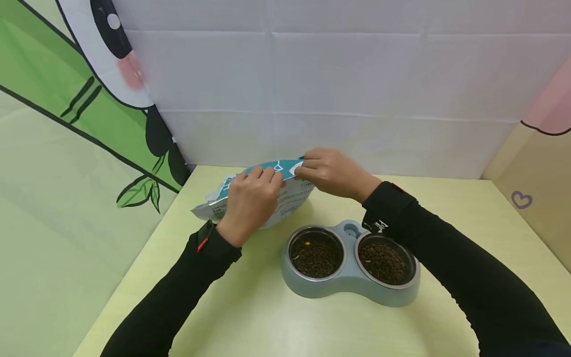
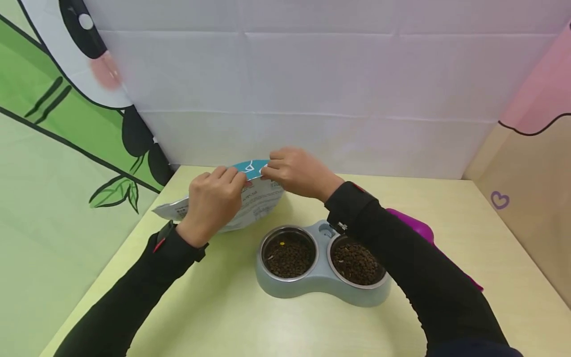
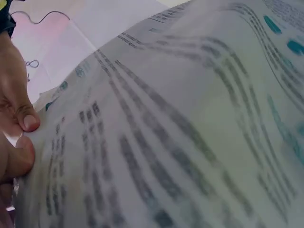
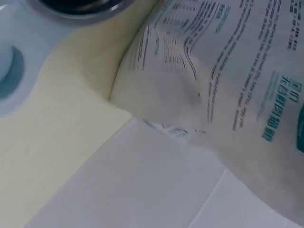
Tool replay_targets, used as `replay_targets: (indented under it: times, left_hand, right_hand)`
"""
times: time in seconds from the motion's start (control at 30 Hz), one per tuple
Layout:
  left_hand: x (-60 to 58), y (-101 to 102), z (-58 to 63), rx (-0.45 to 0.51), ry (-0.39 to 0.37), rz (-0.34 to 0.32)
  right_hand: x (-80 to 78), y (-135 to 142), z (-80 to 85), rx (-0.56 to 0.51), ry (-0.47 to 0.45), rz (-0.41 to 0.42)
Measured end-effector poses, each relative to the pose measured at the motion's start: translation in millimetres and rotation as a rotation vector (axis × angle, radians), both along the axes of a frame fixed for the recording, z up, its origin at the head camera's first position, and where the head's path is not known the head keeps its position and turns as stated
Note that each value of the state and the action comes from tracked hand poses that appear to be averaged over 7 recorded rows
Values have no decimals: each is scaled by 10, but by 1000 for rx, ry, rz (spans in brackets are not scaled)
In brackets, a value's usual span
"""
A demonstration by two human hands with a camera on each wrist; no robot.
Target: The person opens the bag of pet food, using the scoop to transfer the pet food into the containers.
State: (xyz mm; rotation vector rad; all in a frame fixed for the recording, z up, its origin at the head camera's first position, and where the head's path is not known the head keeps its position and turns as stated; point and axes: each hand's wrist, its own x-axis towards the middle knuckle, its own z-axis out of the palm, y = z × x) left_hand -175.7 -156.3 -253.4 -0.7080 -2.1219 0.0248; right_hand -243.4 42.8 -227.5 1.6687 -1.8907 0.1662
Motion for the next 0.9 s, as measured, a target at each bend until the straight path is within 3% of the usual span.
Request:
replay_targets:
  times: [0.23, 0.4, 0.6, 0.73, 0.9]
  left_hand:
    - [96, -84, 2, -58, -49, 98]
    - [210, -253, 30, -78, -108, 84]
    - [145, -262, -22, -45, -123, 2]
    - [106, -242, -41, -64, -120, 16]
    - [113, -328, 25, -74, -132, 50]
  right_hand:
    - [-50, 24, -34, 5, -24, 3]
    - [-114, 166, -6, 41, -31, -18]
    - [-209, 301, -45, 7, -38, -39]
    - [-267, 280, -102, 16, -33, -31]
    - [-352, 374, -28, 46, -32, -39]
